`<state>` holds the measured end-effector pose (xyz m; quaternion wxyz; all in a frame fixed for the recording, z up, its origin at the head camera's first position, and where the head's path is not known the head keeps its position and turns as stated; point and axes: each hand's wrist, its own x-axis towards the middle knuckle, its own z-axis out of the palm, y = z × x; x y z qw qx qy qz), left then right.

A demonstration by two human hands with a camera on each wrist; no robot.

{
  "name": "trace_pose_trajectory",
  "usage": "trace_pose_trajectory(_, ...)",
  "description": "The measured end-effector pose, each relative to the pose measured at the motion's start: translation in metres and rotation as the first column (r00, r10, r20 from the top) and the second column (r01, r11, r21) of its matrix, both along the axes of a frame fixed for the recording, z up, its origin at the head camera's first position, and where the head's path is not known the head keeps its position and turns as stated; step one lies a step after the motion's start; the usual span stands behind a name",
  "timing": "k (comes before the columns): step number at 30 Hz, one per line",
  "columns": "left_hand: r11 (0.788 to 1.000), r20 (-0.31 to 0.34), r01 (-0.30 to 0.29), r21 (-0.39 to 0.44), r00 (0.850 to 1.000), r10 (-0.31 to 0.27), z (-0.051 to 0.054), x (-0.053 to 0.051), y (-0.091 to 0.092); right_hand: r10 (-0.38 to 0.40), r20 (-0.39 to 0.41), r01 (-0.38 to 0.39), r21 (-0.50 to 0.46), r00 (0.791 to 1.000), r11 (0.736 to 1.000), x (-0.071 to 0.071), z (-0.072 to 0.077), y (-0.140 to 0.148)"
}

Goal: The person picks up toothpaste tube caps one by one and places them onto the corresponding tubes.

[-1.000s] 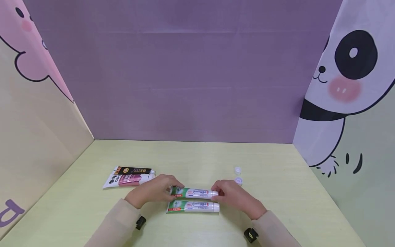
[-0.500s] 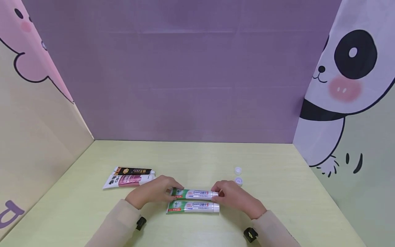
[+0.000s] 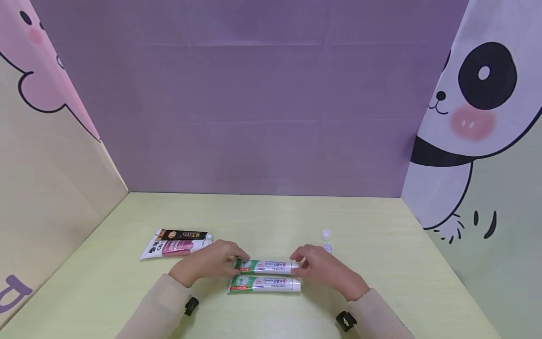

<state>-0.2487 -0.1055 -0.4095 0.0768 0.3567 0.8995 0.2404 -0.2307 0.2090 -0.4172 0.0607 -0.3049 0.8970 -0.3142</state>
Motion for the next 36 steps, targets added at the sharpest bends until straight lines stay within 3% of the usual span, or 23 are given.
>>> trace_pose_trajectory(13, 0.999, -0.087, -0.042, -0.017, 0.995, 0.04, 0.008, -0.003, -0.017, -0.026, -0.029, 0.026, -0.006, 0.999, 1.0, 0.001, 0.01, 0.004)
trace_pose_trajectory(22, 0.993, -0.178, -0.111, -0.024, 0.978, 0.105, 0.011, -0.007, -0.044, -0.064, -0.096, 0.064, -0.008, 0.993, 0.998, 0.001, 0.013, 0.016)
trace_pose_trajectory(30, 0.981, -0.216, -0.194, -0.015, 0.958, 0.186, 0.014, -0.008, -0.066, -0.086, -0.149, 0.085, -0.01, 0.985, 0.996, 0.0, 0.017, 0.025)
trace_pose_trajectory(36, 0.977, -0.239, -0.214, 0.002, 0.948, 0.208, 0.014, -0.008, -0.083, -0.11, -0.164, 0.11, -0.007, 0.98, 0.994, -0.003, 0.017, 0.032)
